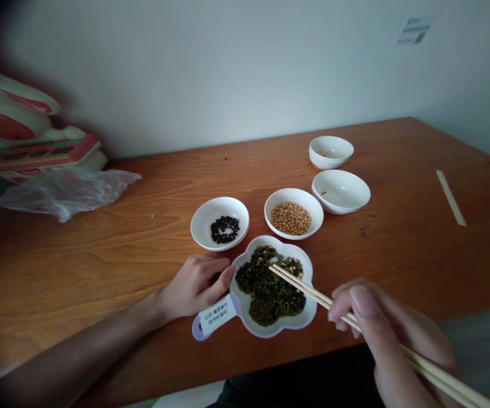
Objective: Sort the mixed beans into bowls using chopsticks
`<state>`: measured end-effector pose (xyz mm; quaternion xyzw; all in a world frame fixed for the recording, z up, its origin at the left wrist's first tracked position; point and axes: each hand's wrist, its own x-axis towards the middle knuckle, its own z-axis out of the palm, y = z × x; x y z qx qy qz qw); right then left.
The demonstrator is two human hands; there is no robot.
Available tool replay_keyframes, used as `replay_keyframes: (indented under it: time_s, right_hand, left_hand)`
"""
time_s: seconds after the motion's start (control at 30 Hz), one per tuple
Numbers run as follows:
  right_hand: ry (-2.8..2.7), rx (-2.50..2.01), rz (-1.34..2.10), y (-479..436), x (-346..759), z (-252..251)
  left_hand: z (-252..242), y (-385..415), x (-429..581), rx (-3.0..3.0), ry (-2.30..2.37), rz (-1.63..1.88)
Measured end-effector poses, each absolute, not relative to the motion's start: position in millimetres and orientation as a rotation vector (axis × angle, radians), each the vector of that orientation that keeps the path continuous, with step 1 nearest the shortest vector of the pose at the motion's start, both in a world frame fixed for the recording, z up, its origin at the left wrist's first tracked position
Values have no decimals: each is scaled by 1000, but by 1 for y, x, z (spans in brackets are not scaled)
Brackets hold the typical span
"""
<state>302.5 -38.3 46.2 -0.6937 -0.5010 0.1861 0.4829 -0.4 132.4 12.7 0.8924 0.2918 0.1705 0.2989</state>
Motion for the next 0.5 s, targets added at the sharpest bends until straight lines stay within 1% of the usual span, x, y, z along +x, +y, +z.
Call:
replay_keyframes:
  time_s: [0.1, 0.2, 0.33, 0.5]
  right_hand:
    - [-1367, -1770, 517, -28, 301, 69]
    - [-1635, -1696, 680, -19, 299, 83]
    - [-1867, -1579, 760, -13, 304, 86]
    - [-1897, -1536, 767, -6, 304, 88]
  left_hand:
    - [12, 133, 0, 2378, 776, 462]
    - [12, 133, 0, 2386, 776, 467]
    - [11, 132, 1, 2391, 780, 471]
    - [11, 132, 2, 2392, 783, 463]
